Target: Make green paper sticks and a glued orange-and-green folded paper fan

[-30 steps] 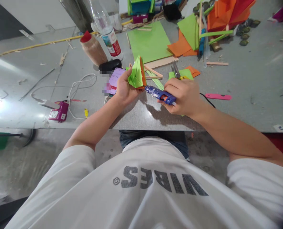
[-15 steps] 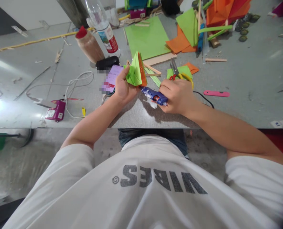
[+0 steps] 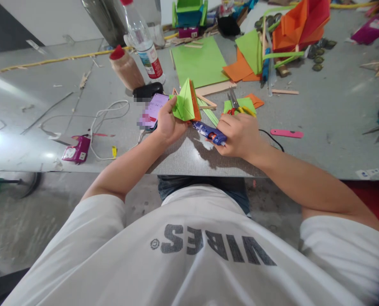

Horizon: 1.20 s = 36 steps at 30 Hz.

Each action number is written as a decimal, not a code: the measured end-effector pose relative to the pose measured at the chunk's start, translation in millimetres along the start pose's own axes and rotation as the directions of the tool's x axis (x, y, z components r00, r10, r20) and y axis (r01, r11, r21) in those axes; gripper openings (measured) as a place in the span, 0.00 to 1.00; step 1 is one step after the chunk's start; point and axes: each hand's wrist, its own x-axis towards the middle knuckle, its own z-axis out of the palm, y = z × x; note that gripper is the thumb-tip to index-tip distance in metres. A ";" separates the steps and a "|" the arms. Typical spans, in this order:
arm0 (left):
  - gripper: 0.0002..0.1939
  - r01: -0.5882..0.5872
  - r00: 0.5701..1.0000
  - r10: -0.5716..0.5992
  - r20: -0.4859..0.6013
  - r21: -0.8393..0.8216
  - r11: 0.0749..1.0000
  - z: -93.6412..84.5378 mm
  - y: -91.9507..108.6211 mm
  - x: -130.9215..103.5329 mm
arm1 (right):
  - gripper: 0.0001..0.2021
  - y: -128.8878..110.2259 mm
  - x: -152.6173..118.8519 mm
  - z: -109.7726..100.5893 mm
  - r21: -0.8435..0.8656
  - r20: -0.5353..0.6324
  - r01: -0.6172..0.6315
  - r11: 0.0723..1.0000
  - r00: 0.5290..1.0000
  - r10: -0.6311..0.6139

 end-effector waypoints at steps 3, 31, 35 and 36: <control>0.19 -0.004 1.000 0.004 0.000 -0.064 0.998 1.3 0.2 -0.1 | 0.21 -1.5 0.6 -4.9 -0.049 0.051 -0.019 0.999 0.998 0.022; 0.22 0.029 1.000 -0.029 0.001 -0.072 0.997 -2.9 4.1 4.5 | 0.27 6.0 2.2 -4.9 -0.057 0.049 -0.088 0.994 0.995 0.091; 0.23 0.039 0.999 -0.041 -0.022 -0.090 0.995 0.1 5.6 1.1 | 0.29 5.7 2.2 -6.1 -0.042 0.049 -0.109 0.993 0.993 0.111; 0.23 0.038 0.999 -0.042 -0.033 -0.094 0.995 1.3 6.1 0.0 | 0.28 5.8 2.2 -6.6 -0.042 0.049 -0.112 0.993 0.992 0.114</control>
